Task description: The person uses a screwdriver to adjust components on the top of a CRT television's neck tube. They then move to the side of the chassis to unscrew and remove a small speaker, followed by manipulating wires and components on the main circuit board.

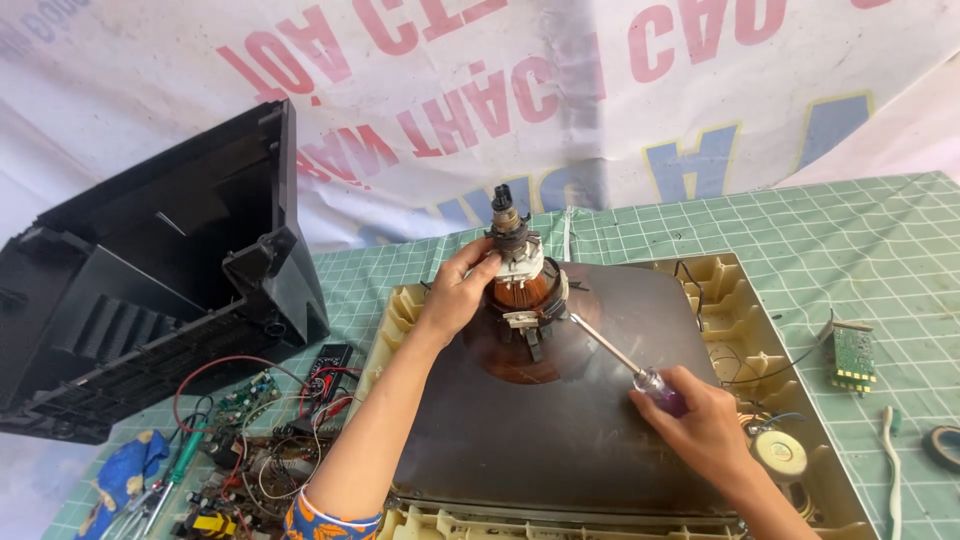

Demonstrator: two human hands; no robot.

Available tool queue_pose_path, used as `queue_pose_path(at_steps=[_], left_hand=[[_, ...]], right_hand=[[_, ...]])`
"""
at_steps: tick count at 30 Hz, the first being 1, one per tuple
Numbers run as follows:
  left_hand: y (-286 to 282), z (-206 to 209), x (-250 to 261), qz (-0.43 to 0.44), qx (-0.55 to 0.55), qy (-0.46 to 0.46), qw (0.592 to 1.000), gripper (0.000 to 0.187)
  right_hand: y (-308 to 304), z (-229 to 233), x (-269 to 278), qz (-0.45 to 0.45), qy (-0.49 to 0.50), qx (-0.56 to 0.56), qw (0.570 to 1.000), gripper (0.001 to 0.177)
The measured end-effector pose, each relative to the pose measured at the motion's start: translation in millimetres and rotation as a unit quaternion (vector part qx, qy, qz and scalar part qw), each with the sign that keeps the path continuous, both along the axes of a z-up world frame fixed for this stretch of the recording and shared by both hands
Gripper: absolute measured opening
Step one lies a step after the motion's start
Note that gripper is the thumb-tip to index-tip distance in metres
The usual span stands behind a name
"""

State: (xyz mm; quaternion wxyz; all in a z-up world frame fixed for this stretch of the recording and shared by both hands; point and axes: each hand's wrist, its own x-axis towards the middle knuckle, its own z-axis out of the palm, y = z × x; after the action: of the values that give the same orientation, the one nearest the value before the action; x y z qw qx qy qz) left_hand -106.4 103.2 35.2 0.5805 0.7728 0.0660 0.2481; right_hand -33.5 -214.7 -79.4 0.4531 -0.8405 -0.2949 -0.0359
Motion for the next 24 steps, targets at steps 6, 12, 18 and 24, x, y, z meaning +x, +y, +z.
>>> queue_pose_path(at_steps=[6,12,18,24], left_hand=[[8.9,-13.5,8.3,-0.019,-0.112,-0.017,0.993,0.038],[5.4,-8.7,6.4,-0.015,-0.088,-0.019,0.996,0.035],[-6.6,-4.2,2.4,0.024,-0.018,-0.012,0.999,0.040],[-13.0,-17.4,9.6,0.072,-0.029,-0.071,0.994,0.032]], right_hand=[[1.4,4.8,-4.6,0.010,-0.007,0.037,0.999,0.029],[1.5,7.7,-5.0,0.010,0.013,0.054,0.998,0.027],[2.2,4.0,-2.6,0.003,0.030,0.040,0.999,0.027],[3.6,-0.7,3.7,-0.016,0.046,0.059,0.997,0.030]])
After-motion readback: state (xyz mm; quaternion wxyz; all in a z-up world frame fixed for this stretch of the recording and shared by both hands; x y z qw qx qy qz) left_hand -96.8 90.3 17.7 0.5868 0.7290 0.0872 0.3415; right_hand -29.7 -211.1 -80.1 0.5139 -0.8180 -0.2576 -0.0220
